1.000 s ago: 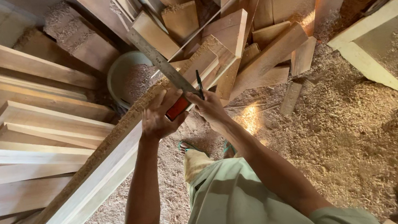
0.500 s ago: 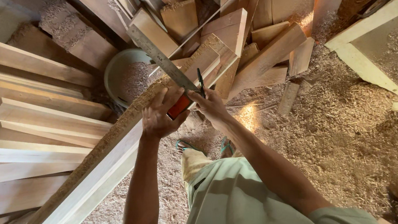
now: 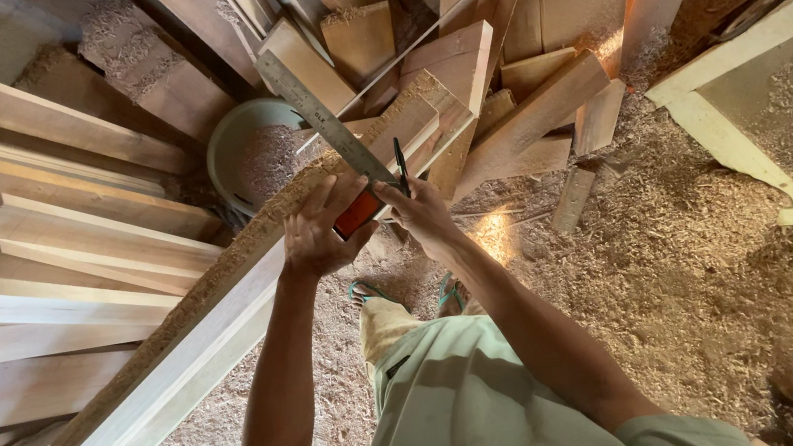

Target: The person measures and marks a long wooden plank using a try square and pencil, then uses a metal ruler to mark additional lines. The person briefly uses a calculator on a nearby table before returning to the plank to continue marking.

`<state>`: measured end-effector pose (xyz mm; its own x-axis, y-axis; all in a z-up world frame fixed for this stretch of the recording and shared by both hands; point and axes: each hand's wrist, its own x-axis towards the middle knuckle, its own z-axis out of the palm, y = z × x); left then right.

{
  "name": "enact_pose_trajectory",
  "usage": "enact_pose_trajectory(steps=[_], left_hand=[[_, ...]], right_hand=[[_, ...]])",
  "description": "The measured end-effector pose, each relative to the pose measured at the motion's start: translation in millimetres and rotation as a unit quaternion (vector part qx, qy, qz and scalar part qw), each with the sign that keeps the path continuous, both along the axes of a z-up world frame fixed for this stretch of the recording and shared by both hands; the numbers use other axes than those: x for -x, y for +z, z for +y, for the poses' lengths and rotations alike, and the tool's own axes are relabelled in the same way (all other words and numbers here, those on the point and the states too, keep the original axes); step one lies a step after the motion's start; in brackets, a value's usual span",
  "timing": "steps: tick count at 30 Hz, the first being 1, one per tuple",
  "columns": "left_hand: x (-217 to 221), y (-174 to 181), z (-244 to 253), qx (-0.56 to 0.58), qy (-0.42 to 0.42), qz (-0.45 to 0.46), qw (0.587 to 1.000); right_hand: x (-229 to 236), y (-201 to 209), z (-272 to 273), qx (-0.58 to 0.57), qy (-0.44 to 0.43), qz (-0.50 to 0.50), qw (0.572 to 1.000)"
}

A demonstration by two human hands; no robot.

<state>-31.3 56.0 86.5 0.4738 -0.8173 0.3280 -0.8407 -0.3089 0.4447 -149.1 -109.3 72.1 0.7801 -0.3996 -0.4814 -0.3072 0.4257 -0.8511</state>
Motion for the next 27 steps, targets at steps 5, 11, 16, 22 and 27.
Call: enact_pose_trajectory(steps=[5,11,16,22,27], left_hand=[[-1,-9,0,-0.028,0.003,-0.021,0.999],[4,-5,3,-0.05,0.025,0.024,0.998],[4,4,1,-0.01,-0.007,0.033,0.999],[6,5,1,-0.061,0.03,0.044,0.997],[5,-1,4,-0.038,0.006,0.068,0.997]], right_hand=[[0,14,-6,0.014,-0.006,0.047,0.999],[13,27,-38,0.231,-0.094,0.019,0.968],[-11,21,-49,0.425,-0.019,-0.077,0.902],[-9,19,-43,0.569,0.071,-0.099,0.814],[-12,37,-59,0.535,0.131,0.072,0.832]])
